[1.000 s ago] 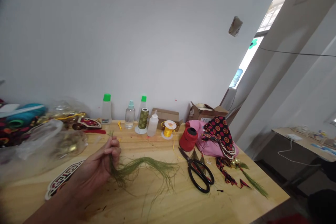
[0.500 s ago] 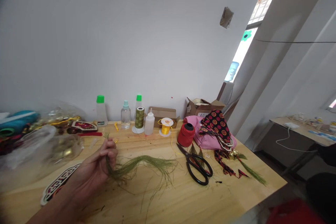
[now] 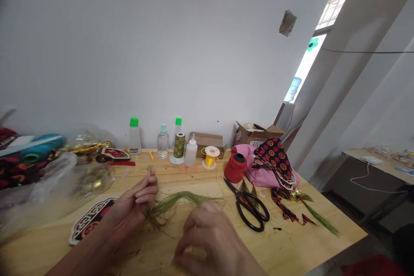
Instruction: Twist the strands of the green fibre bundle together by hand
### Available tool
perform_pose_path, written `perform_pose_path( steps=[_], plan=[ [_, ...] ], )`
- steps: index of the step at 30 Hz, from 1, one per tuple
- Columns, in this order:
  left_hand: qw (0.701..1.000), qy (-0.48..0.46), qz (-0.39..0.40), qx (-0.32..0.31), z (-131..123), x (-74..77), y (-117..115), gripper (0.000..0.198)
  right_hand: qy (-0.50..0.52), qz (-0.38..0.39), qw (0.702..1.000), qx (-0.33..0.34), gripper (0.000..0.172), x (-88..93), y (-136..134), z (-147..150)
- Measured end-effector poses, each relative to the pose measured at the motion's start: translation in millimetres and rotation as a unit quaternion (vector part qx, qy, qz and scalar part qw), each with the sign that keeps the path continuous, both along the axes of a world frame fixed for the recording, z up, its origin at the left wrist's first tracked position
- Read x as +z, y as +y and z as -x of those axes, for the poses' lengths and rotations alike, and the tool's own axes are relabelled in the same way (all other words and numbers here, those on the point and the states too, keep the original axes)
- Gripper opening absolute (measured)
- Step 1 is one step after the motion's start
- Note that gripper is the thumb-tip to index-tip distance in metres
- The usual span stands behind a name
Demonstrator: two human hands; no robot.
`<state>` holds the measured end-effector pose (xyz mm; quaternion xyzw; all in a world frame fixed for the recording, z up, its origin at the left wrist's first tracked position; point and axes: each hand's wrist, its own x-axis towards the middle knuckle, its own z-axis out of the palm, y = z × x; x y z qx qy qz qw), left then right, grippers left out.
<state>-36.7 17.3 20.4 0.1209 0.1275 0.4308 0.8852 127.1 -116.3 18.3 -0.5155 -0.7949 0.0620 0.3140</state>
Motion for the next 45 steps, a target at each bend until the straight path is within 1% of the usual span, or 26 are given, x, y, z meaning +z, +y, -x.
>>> perform_pose_path(
  steps=[2, 3, 5, 9, 13, 15, 16, 18, 20, 23, 25, 27, 30, 32, 36, 39, 42, 45],
  plan=[
    [1.000, 0.019, -0.018, -0.004, -0.9, -0.8, -1.1, 0.025, -0.079, 0.050, 0.996, -0.014, 0.006, 12.4, 12.0, -1.6],
    [0.999, 0.030, -0.027, -0.003, -1.4, -1.0, -1.7, 0.025, -0.106, 0.065, 0.992, -0.013, 0.004, 16.3, 18.0, -2.4],
    [0.998, 0.049, -0.041, -0.004, -2.2, -1.3, -2.5, 0.025, -0.156, 0.088, 0.984, -0.007, 0.006, 20.0, 29.6, -2.6],
    [0.996, 0.067, -0.054, -0.007, -3.0, -2.9, -1.1, 0.022, -0.222, 0.117, 0.968, 0.024, 0.005, 21.4, 46.4, 2.1],
    [0.995, 0.078, -0.066, -0.007, -2.9, -4.0, 0.1, 0.019, -0.242, 0.126, 0.962, 0.021, 0.004, 16.4, 45.1, 4.0],
    [0.994, 0.084, -0.071, -0.005, -3.2, -4.6, -0.6, 0.017, -0.210, 0.122, 0.970, 0.007, 0.007, 6.7, 38.2, 2.4],
    [0.993, 0.087, -0.074, -0.005, -3.6, -5.1, -1.1, 0.015, -0.179, 0.119, 0.977, -0.003, 0.008, 0.1, 34.4, 1.3],
    [0.992, 0.097, -0.084, -0.003, -4.6, -6.6, -2.4, 0.013, -0.091, 0.107, 0.990, -0.027, 0.010, -14.6, 27.6, -0.5],
    [0.989, 0.112, -0.095, 0.004, -6.0, -8.7, -3.8, 0.009, 0.018, 0.089, 0.994, -0.054, 0.013, -27.3, 23.9, -0.2],
    [0.983, 0.148, -0.109, 0.021, -8.9, -11.5, -6.4, 0.005, 0.171, 0.054, 0.979, -0.101, 0.016, -35.9, 24.9, 5.9],
    [0.978, 0.173, -0.114, 0.030, -11.2, -12.6, -8.6, 0.004, 0.243, 0.036, 0.961, -0.127, 0.018, -34.3, 29.2, 13.2],
    [0.972, 0.201, -0.121, 0.033, -13.4, -12.9, -11.1, 0.005, 0.293, 0.022, 0.944, -0.146, 0.018, -29.3, 35.2, 21.6],
    [0.961, 0.240, -0.132, 0.037, -16.2, -12.2, -14.9, 0.007, 0.326, 0.003, 0.931, -0.163, 0.017, -21.2, 45.4, 34.1],
    [0.959, 0.247, -0.136, 0.035, -17.6, -11.4, -16.8, 0.008, 0.333, -0.001, 0.927, -0.172, 0.017, -17.8, 51.6, 41.6],
    [0.966, 0.215, -0.145, 0.007, -20.1, -11.6, -19.1, 0.010, 0.352, 0.021, 0.919, -0.177, 0.017, -16.4, 59.9, 51.4],
    [0.970, 0.184, -0.160, -0.014, -21.5, -13.6, -20.7, 0.012, 0.371, 0.034, 0.911, -0.176, 0.016, -17.4, 61.7, 53.0],
    [0.970, 0.172, -0.171, -0.027, -22.5, -14.9, -22.3, 0.015, 0.391, 0.042, 0.902, -0.179, 0.016, -17.6, 61.7, 52.1],
    [0.969, 0.181, -0.166, -0.031, -23.3, -14.7, -22.4, 0.016, 0.375, 0.040, 0.907, -0.190, 0.016, -17.3, 61.4, 51.8]
  ],
)
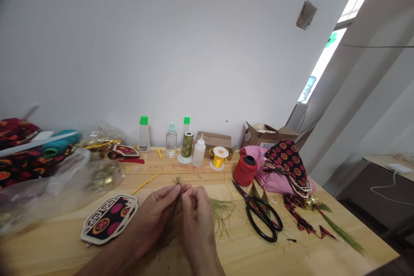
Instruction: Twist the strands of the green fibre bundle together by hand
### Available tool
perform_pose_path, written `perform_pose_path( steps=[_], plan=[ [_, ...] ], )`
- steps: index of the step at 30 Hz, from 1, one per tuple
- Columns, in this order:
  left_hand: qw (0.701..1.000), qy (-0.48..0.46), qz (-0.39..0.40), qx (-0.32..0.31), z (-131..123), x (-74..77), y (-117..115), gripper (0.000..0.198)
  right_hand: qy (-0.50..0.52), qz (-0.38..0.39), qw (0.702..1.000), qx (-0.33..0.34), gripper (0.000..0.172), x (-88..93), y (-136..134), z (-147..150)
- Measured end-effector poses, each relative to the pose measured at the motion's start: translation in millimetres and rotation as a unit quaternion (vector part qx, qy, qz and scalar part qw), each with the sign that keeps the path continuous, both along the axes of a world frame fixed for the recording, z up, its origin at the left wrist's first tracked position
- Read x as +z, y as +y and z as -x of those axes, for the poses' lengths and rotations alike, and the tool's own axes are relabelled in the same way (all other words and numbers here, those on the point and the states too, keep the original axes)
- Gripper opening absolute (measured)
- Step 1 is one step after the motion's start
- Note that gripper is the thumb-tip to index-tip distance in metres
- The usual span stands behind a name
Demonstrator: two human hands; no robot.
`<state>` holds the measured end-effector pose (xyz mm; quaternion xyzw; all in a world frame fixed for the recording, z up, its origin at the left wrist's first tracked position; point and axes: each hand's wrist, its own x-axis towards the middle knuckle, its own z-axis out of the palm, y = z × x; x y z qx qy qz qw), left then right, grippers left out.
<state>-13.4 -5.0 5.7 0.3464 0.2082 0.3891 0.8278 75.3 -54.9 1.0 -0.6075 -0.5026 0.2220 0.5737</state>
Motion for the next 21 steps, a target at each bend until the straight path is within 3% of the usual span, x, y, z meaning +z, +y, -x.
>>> perform_pose_path(
  steps=[13, 21],
  plan=[
    [1.000, 0.001, -0.003, -0.021, 1.1, -0.6, 0.3, 0.018, -0.110, -0.018, 0.992, -0.055, 0.013, -9.2, 1.0, 0.4],
    [0.999, -0.001, -0.029, -0.042, 3.7, 5.8, -1.5, 0.012, -0.067, -0.038, 0.995, -0.071, 0.012, 7.8, -2.1, -10.3]
  ],
)
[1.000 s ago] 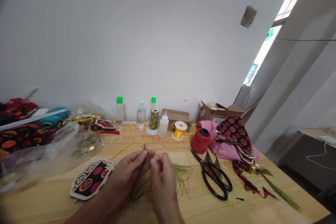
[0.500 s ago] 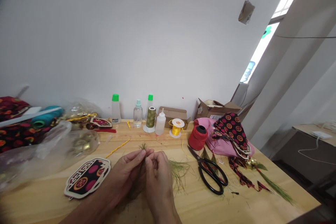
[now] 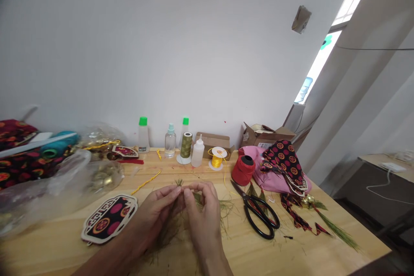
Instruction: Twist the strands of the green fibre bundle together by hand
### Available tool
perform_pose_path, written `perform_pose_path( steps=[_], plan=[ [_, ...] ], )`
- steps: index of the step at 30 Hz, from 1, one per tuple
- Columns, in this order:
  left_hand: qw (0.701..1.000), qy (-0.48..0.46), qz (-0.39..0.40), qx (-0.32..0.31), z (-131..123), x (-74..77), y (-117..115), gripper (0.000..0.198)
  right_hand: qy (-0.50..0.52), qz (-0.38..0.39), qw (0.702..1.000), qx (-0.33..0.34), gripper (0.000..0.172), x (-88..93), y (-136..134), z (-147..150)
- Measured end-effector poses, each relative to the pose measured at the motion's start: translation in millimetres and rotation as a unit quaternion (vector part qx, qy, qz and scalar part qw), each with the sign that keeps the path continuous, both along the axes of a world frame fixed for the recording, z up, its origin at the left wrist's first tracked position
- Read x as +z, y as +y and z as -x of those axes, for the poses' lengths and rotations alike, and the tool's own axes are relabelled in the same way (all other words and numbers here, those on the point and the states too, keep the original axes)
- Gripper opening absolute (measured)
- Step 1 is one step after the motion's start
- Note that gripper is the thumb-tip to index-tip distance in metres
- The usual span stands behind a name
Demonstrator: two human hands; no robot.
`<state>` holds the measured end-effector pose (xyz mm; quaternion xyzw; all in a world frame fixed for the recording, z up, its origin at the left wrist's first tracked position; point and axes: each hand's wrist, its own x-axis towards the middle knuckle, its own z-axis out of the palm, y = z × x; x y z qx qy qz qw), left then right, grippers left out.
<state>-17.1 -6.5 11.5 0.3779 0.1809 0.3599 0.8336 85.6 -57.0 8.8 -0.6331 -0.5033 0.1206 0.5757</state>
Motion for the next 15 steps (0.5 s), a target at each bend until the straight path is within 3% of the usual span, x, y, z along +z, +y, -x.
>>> perform_pose_path(
  steps=[3, 5, 10, 15],
  plan=[
    [0.999, 0.034, -0.037, -0.002, -0.1, -2.6, -0.3, 0.013, 0.007, 0.017, 0.999, 0.044, 0.020, 5.3, 2.3, -6.8],
    [0.996, 0.068, -0.064, 0.001, -0.7, -4.2, 0.4, 0.015, 0.020, 0.034, 0.994, 0.100, 0.016, 8.5, 5.0, -11.5],
    [0.989, 0.117, -0.090, -0.007, 1.1, -2.7, 2.7, 0.024, 0.122, 0.077, 0.955, 0.260, 0.021, 18.0, 9.6, -21.6],
    [0.979, 0.165, -0.119, -0.005, 3.1, -2.9, 4.0, 0.029, 0.236, 0.079, 0.918, 0.309, 0.023, 21.0, 8.4, -22.5]
  ],
)
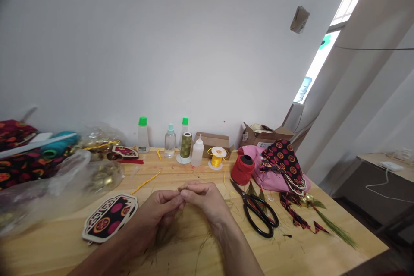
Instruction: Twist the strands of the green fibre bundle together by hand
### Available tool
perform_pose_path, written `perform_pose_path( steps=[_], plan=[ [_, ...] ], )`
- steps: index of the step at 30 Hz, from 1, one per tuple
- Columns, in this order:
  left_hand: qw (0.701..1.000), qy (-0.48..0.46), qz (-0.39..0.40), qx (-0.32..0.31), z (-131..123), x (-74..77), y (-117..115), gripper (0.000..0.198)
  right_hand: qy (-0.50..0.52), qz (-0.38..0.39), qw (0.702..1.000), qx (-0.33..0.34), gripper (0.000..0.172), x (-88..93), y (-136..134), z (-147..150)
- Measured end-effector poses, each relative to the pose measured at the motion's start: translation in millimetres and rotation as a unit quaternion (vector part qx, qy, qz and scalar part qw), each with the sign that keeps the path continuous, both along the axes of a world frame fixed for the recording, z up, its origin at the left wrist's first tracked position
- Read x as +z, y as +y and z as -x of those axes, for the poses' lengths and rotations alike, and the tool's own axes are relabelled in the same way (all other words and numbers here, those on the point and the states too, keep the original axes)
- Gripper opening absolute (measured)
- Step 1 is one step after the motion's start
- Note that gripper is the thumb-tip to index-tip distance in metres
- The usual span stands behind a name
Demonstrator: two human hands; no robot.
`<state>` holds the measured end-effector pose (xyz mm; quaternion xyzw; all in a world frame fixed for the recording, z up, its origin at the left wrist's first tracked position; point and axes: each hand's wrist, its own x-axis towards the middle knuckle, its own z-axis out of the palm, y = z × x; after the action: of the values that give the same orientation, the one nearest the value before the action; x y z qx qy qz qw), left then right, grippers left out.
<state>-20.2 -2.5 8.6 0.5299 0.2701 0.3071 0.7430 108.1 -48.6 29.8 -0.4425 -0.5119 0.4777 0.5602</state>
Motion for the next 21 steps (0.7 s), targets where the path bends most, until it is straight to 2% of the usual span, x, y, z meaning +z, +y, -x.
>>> perform_pose_path(
  steps=[6, 15, 18, 21],
  plan=[
    [0.998, 0.054, -0.043, -0.011, -1.4, -5.2, 2.4, 0.030, 0.058, 0.011, 0.998, -0.015, 0.023, -7.9, 0.1, 3.1],
    [0.987, 0.101, -0.125, -0.013, 3.9, -9.3, 6.1, 0.028, 0.081, 0.024, 0.996, -0.029, 0.024, -14.6, -0.7, 6.7],
    [0.987, 0.099, -0.124, -0.003, 3.2, -9.3, 7.4, 0.028, 0.096, 0.031, 0.993, -0.057, 0.018, -22.1, 3.4, 2.0],
    [0.989, 0.085, -0.121, 0.024, 3.0, -7.7, 9.5, 0.027, 0.116, 0.028, 0.987, -0.111, 0.024, -29.1, 8.1, -2.6]
  ],
)
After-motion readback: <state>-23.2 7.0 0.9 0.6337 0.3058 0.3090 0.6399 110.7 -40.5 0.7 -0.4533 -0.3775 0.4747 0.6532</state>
